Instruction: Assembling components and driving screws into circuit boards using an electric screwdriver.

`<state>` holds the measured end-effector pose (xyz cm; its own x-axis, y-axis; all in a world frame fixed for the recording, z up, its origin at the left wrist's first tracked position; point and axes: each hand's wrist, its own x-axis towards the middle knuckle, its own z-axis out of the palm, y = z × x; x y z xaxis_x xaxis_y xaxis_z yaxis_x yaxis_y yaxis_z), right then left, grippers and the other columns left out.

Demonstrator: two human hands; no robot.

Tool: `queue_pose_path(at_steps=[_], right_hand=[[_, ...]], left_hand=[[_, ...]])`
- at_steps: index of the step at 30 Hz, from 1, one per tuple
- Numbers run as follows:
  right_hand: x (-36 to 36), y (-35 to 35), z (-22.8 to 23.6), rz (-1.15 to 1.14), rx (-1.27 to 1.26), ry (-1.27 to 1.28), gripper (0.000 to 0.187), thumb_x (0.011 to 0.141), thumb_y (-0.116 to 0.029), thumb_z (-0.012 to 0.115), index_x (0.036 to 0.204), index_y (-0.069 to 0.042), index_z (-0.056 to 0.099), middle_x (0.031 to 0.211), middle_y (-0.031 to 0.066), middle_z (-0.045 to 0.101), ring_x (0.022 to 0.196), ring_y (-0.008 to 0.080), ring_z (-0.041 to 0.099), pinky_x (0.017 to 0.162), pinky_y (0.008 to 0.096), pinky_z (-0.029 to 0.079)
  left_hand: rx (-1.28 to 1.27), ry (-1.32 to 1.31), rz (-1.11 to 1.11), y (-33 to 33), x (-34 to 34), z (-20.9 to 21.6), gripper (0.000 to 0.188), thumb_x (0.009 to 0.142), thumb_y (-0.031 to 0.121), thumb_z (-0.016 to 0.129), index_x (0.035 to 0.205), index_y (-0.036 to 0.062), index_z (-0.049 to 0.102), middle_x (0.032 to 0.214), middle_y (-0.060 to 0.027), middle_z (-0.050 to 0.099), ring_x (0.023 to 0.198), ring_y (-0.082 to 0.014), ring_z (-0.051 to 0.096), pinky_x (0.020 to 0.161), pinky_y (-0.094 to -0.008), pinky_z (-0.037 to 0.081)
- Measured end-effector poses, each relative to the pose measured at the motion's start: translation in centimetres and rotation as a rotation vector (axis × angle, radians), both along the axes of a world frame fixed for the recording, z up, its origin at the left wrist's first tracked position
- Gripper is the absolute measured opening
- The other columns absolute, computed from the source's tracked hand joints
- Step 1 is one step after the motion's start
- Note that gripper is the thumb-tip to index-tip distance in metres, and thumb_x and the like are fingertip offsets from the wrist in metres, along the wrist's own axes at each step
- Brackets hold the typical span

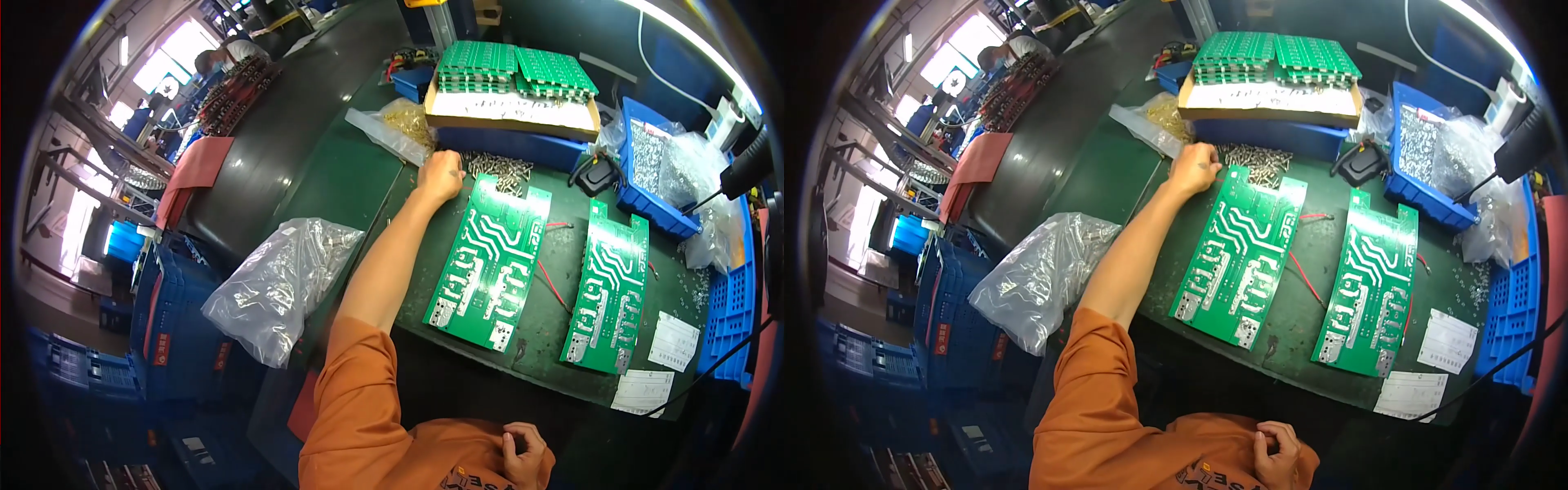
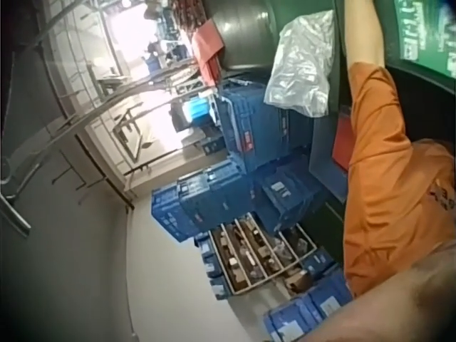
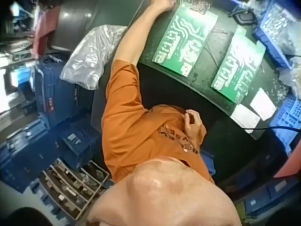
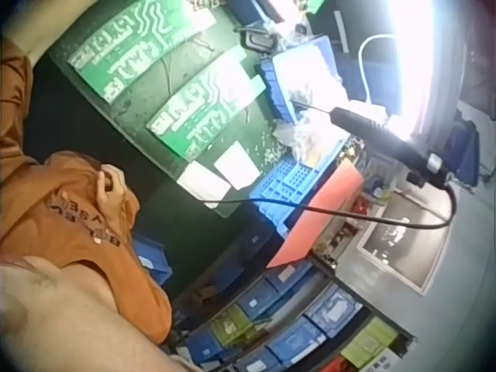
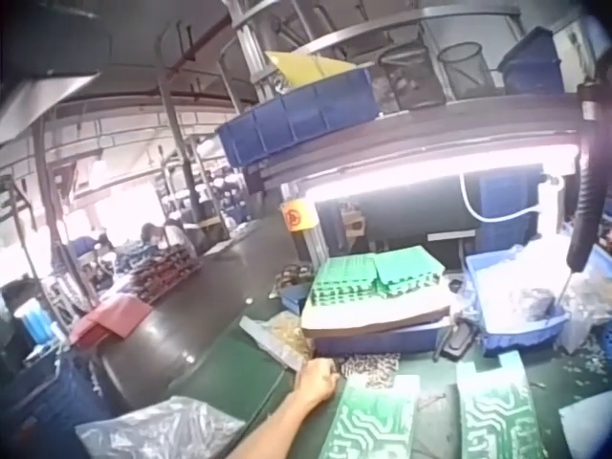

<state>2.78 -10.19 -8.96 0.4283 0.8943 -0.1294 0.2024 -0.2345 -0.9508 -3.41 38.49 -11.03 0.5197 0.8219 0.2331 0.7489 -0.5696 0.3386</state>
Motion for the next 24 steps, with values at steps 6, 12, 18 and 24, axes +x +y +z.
queue_pose_path(at_steps=[6, 12, 18, 24], right_hand=[[-0.2, -0.3, 0.5, -0.006, 0.014, -0.028, 0.009, 0.079, -0.004, 0.057, 0.086, 0.001, 0.058, 0.085, 0.0139, 0.059, 0.078, 0.0266, 0.058, 0.07, 0.0303, 0.046], [-0.5, -0.6, 0.5, -0.034, 0.059, -0.046, 0.008, 0.078, -0.004, 0.057, 0.085, 0.001, 0.059, 0.083, 0.0146, 0.059, 0.078, 0.0275, 0.058, 0.069, 0.0311, 0.046], [-0.7, -1.4, 0.1, -0.032, 0.035, -0.013, 0.01, 0.078, -0.004, 0.058, 0.086, 0.001, 0.059, 0.084, 0.0149, 0.06, 0.078, 0.0278, 0.058, 0.07, 0.0314, 0.046], [-0.4, -1.5, -1.2, -0.016, 0.043, -0.094, 0.01, 0.072, -0.004, 0.062, 0.081, 0.001, 0.061, 0.082, 0.0118, 0.061, 0.07, 0.0225, 0.059, 0.06, 0.0283, 0.047]], left_hand=[[0.095, -0.014, -0.008, -0.4, 0.0, -0.3, 0.019, 0.075, 0.017, 0.061, 0.078, -0.0005, 0.056, 0.085, -0.0211, 0.059, 0.082, -0.039, 0.058, 0.069, -0.0449, 0.047], [0.02, -0.027, 0.0, -0.3, 0.2, 0.8, 0.018, 0.076, 0.018, 0.062, 0.079, 0.0005, 0.059, 0.082, -0.0199, 0.061, 0.082, -0.0371, 0.058, 0.07, -0.0438, 0.046], [0.002, -0.281, 0.087, 0.9, -0.5, 0.3, 0.02, 0.076, 0.02, 0.062, 0.076, 0.0002, 0.061, 0.076, -0.0217, 0.06, 0.077, -0.0366, 0.059, 0.069, -0.0422, 0.046], [-0.763, -1.14, 0.16, 0.7, -1.9, 2.6, 0.019, 0.086, 0.023, 0.054, 0.086, 0.0039, 0.055, 0.069, -0.0054, 0.058, 0.045, -0.0062, 0.04, 0.039, -0.022, 0.031]])
